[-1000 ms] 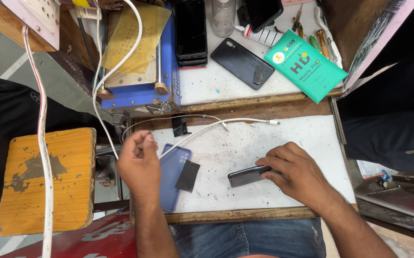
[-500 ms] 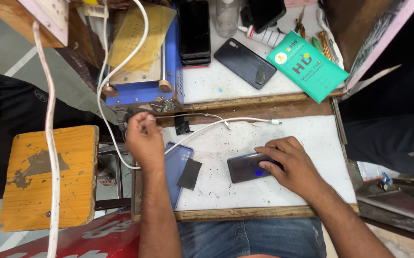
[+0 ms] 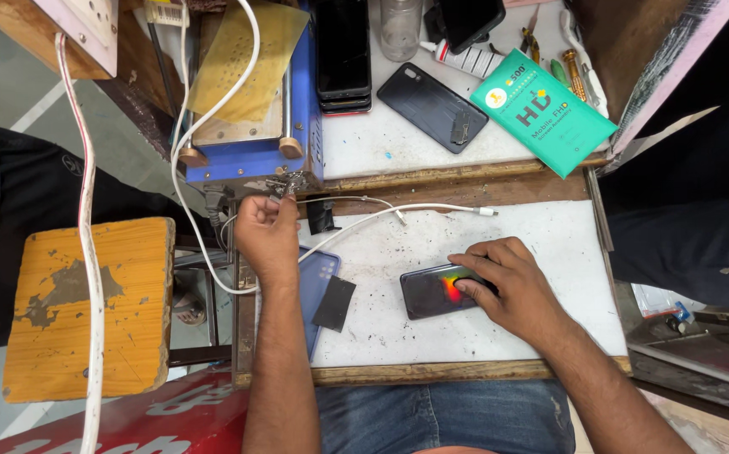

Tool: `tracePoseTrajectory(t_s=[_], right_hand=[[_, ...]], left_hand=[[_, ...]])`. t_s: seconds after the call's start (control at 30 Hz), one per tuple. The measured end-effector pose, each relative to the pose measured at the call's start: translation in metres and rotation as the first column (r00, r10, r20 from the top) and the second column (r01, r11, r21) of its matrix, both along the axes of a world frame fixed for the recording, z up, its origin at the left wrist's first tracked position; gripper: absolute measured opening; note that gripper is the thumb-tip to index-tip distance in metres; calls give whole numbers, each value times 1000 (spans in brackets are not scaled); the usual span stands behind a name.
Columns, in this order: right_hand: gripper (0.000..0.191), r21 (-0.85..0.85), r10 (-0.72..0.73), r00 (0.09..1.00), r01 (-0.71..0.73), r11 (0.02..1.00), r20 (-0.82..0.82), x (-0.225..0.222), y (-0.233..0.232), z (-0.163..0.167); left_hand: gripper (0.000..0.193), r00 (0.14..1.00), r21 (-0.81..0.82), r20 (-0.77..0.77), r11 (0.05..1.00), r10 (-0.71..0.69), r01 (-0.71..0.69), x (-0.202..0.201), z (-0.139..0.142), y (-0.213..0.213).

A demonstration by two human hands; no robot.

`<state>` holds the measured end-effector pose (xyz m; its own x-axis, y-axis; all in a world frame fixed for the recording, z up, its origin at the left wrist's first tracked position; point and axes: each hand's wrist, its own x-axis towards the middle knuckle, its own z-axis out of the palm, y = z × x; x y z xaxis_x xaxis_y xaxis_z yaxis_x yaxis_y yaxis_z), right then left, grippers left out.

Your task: The person handles a disassembled smartphone, aligns the screen assembly with the chassis, and connects a charging cable. They then use a small black card to press along the screen edges, likely to secure the display or remove bubbles. The phone remains on the workbench throughout.

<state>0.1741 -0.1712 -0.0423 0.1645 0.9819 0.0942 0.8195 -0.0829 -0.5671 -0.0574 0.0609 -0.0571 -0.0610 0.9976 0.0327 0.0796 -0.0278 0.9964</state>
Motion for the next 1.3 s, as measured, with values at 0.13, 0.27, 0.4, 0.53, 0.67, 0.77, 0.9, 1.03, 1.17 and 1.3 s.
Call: tracePoseTrajectory(t_s=[0.13, 0.27, 0.4, 0.53, 0.67, 0.77, 0.9, 1.03, 1.17, 1.3], right_hand=[[41, -4, 9, 1000, -9, 1000, 10, 0, -1, 0], [42, 53, 29, 999, -31, 998, 41, 2, -4, 2], [42, 120, 50, 996, -58, 991, 70, 1, -6, 1], [41, 139, 59, 995, -70, 988, 76, 0, -8, 1], [43, 144, 54, 995, -65, 987, 81, 1, -9, 2], [42, 140, 61, 995, -72, 987, 85, 0, -9, 1], [41, 118, 62, 995, -71, 991, 82, 0, -7, -1], [43, 114, 64, 994, -74, 991, 93, 2, -8, -3], [42, 103, 66, 993, -76, 992, 102, 2, -7, -5], [40, 92, 64, 993, -73, 993, 101, 1, -7, -7]], left_hand=[[22, 987, 114, -160, 993, -16, 34, -13, 9, -12], [27, 884, 47, -424, 970, -196, 238, -28, 26, -56], [35, 694, 53, -542, 806, -473, 590, -9, 30, -105], [19, 688, 265, -576, 695, -442, 668, 14, 27, -129], [30, 658, 297, -644, 664, -391, 686, 23, 24, -131], [32, 652, 320, -669, 653, -357, 686, 23, 22, -133], [28, 654, 338, -672, 642, -348, 689, 26, 19, -134], [27, 652, 368, -685, 618, -325, 694, 30, 16, -134], [24, 652, 388, -696, 606, -300, 694, 31, 14, -134], [19, 669, 418, -686, 598, -286, 684, 34, 11, -134]])
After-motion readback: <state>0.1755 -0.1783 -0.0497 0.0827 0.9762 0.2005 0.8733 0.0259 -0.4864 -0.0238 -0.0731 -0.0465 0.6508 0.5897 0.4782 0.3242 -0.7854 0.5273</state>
